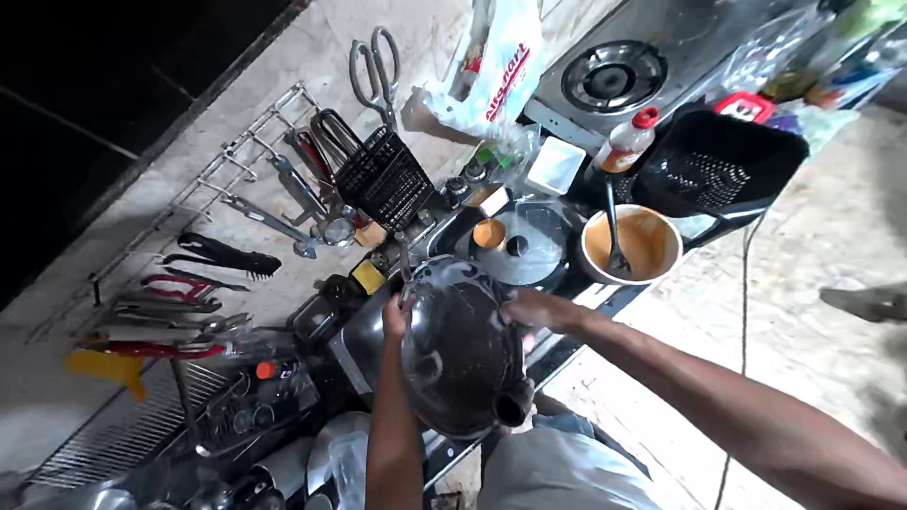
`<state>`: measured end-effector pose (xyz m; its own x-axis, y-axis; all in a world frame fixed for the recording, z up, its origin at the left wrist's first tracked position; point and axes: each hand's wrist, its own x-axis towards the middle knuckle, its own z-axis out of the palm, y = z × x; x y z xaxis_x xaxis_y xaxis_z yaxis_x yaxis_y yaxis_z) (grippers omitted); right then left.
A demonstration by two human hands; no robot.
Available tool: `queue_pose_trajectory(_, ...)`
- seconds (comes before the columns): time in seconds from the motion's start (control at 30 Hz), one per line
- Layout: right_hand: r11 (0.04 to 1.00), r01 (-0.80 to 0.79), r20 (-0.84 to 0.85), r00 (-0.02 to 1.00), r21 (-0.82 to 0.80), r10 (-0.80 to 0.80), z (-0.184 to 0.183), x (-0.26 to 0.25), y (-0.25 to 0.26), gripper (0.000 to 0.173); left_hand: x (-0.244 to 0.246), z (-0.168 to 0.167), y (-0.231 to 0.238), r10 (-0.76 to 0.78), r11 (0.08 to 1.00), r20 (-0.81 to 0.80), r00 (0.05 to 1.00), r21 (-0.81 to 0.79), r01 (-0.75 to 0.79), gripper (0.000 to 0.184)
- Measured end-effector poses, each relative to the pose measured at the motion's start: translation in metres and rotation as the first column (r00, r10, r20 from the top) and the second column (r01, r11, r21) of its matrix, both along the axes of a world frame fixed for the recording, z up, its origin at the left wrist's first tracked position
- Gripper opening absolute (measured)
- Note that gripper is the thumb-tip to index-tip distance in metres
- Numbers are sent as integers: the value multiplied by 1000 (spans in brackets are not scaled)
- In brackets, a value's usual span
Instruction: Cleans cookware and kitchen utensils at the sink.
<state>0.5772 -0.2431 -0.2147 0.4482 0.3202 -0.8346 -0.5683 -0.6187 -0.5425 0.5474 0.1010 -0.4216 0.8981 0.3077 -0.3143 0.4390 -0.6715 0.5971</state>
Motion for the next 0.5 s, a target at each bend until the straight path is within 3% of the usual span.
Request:
queue_pose_trajectory(0.13, 994, -111, 39, 993, -10, 111, 16, 33, 0, 25, -39, 1, 3, 36, 880, -57, 998, -471, -59, 51)
queue_pose_trajectory(0.27, 983, -113, 155, 979, -142, 135, 25, 49, 9, 44, -60, 0, -11, 128, 836, -25, 991, -535, -122, 46)
queue_pose_trajectory(0.37, 964, -113, 466, 858, -239, 216, 26, 41, 6, 64, -66, 3, -12, 172, 817, -26, 985, -555, -158, 46)
queue_pose_trajectory(0.43, 994, -50, 686, 720, -97, 103, 26, 20, -2, 68, -71, 8, -9, 182, 800, -44, 982, -574, -174, 45)
queue_pose_trajectory(0.5, 970, -78, 797, 587, 228, -140, 16, -2, -11, 76, -79, 9, -5, 167, 809, -67, 984, -562, -175, 40)
